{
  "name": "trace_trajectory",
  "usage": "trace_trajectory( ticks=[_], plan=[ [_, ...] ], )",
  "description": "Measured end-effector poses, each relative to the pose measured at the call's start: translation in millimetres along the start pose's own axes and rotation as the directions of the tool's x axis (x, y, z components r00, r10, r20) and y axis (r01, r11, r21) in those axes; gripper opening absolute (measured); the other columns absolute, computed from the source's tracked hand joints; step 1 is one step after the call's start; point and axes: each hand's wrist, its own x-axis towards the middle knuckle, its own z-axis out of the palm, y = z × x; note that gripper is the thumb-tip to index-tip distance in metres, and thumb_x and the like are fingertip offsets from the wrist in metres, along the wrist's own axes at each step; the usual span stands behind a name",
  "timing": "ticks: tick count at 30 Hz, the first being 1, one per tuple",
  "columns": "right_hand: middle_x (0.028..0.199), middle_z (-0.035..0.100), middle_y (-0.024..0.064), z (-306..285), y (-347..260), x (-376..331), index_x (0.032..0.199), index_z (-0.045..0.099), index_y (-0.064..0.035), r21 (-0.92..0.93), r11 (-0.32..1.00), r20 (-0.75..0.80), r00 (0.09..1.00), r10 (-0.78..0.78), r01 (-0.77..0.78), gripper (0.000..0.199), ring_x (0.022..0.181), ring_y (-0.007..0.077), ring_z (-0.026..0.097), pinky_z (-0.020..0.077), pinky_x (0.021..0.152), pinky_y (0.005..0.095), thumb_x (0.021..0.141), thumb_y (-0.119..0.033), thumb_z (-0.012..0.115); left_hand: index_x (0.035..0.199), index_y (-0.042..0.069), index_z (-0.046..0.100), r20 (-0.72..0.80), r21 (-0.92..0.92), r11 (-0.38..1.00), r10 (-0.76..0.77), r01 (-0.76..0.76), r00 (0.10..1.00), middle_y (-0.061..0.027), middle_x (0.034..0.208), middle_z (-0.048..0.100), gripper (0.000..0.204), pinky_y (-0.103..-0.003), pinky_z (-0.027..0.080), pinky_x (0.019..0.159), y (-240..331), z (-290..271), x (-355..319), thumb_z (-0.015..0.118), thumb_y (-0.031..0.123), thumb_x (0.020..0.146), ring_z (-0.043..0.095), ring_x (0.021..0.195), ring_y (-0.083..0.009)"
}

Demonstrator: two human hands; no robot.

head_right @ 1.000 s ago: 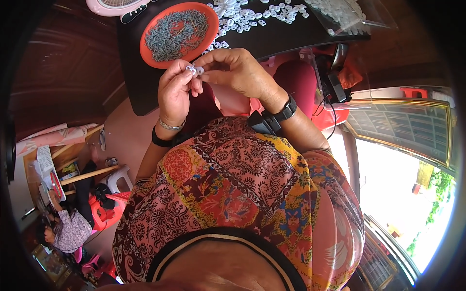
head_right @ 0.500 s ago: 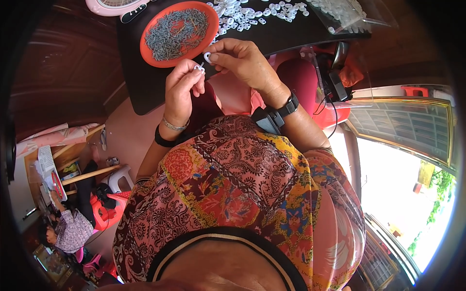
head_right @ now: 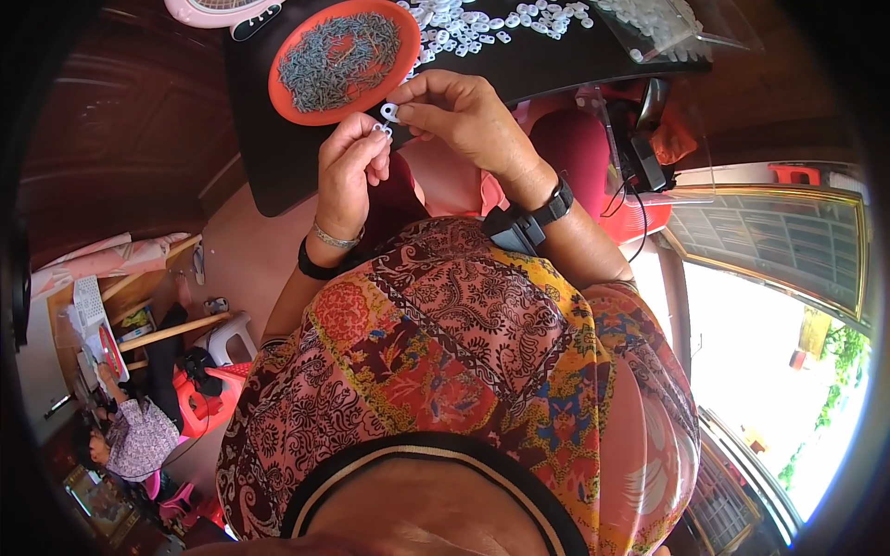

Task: Assembling small plastic components by inserting metal clips or pins into them by hand.

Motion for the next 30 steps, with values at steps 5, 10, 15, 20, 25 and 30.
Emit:
trace_trajectory(
  ticks=[5, 10, 15, 20, 25, 30],
  plan=[
    [0.082, 0.065, 0.0008, 1.1, 0.2, -0.7, 0.101, 0.064, -0.0018, -0.049, 0.999, -0.008, 1.000, -0.023, 0.023, 0.017, 0.073, 0.0050, 0.058, 0.0493, 0.068, 0.0208, 0.087, -0.011, 0.063, 0.078, 0.001, 0.051, -0.004, 0.016, 1.000, -0.005, 0.005, 1.000, 0.0014, 0.061, 0.046, 0.013, -0.020, 0.031, 0.050, 1.1, 0.2, -0.2, 0.051, 0.011, 0.086, 0.039, 0.053, -0.0045],
    [0.085, 0.065, 0.0006, 2.2, -0.5, -2.3, 0.103, 0.063, -0.0009, -0.076, 0.997, -0.009, 1.000, -0.024, 0.024, 0.018, 0.076, 0.0047, 0.058, 0.0482, 0.069, 0.0203, 0.088, -0.010, 0.062, 0.077, 0.001, 0.051, -0.003, 0.025, 1.000, -0.008, 0.008, 1.000, 0.0015, 0.060, 0.045, 0.013, -0.020, 0.031, 0.050, 2.9, 1.1, -1.6, 0.051, 0.011, 0.086, 0.039, 0.052, -0.0044],
    [0.087, 0.064, -0.0002, 3.4, -2.2, -2.6, 0.105, 0.063, -0.0001, -0.078, 0.997, 0.001, 1.000, -0.021, 0.021, 0.018, 0.077, 0.0041, 0.056, 0.0465, 0.070, 0.0191, 0.088, -0.008, 0.061, 0.076, 0.001, 0.050, -0.005, 0.048, 0.999, 0.001, 0.000, 1.000, 0.0018, 0.059, 0.045, 0.014, -0.020, 0.031, 0.049, 3.5, 1.6, -1.7, 0.050, 0.010, 0.087, 0.038, 0.052, -0.0043],
    [0.087, 0.064, -0.0001, 3.5, 1.2, -2.8, 0.105, 0.062, -0.0001, -0.071, 0.997, -0.001, 1.000, -0.018, 0.018, 0.018, 0.076, 0.0040, 0.057, 0.0468, 0.069, 0.0187, 0.088, -0.007, 0.061, 0.075, 0.001, 0.050, -0.003, 0.046, 0.999, 0.000, 0.000, 1.000, 0.0017, 0.059, 0.044, 0.014, -0.020, 0.031, 0.049, 2.5, 2.4, -2.0, 0.050, 0.010, 0.087, 0.038, 0.051, -0.0043],
    [0.087, 0.064, -0.0001, 2.5, 1.5, -2.5, 0.104, 0.063, 0.0000, -0.084, 0.996, 0.006, 1.000, -0.019, 0.019, 0.017, 0.076, 0.0039, 0.057, 0.0468, 0.069, 0.0186, 0.088, -0.007, 0.061, 0.074, 0.002, 0.050, -0.014, 0.046, 0.999, -0.006, 0.006, 1.000, 0.0019, 0.058, 0.044, 0.015, -0.020, 0.030, 0.049, 2.3, 1.9, -1.5, 0.049, 0.010, 0.086, 0.037, 0.051, -0.0042],
    [0.086, 0.064, -0.0001, 3.3, 1.0, -2.5, 0.102, 0.063, -0.0001, -0.090, 0.996, 0.002, 1.000, 0.005, -0.005, 0.016, 0.076, 0.0037, 0.057, 0.0467, 0.069, 0.0184, 0.088, -0.007, 0.061, 0.074, 0.001, 0.050, -0.007, 0.065, 0.998, -0.008, 0.008, 1.000, 0.0021, 0.058, 0.044, 0.015, -0.020, 0.030, 0.048, 1.3, 0.9, -0.6, 0.050, 0.010, 0.086, 0.037, 0.051, -0.0040]
  ],
)
